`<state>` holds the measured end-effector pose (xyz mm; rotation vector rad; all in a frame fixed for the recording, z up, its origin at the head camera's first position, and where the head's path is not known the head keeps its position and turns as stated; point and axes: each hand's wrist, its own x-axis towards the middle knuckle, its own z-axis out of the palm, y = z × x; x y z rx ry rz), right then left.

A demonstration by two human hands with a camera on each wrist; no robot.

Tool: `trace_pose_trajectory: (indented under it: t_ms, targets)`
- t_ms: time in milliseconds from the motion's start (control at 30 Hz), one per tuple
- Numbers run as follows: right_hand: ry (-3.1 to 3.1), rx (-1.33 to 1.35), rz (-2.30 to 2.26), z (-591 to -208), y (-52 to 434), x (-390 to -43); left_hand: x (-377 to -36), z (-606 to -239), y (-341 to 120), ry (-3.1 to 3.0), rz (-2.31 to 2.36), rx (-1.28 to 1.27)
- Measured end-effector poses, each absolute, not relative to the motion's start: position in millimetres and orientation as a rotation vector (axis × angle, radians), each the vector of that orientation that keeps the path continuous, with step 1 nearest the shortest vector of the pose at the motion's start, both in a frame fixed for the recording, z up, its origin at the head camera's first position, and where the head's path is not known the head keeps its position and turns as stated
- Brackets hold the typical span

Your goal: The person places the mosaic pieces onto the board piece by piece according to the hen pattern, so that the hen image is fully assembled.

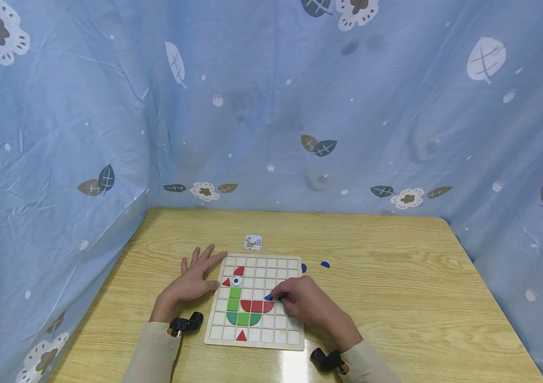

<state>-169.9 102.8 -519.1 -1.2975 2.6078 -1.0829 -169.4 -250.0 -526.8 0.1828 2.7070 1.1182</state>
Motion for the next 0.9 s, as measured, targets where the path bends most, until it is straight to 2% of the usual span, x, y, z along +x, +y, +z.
trace_pose_trajectory:
  t_ms: [567,900]
  targets:
    - [2.612,-1.375,-1.072,-521,101,-170,-169,-526,-251,2.711,1.106,0.198]
    - [2.721,-1.155,-1.331,-518,131,-156,-168,-524,-250,2.716,1.101,0.196]
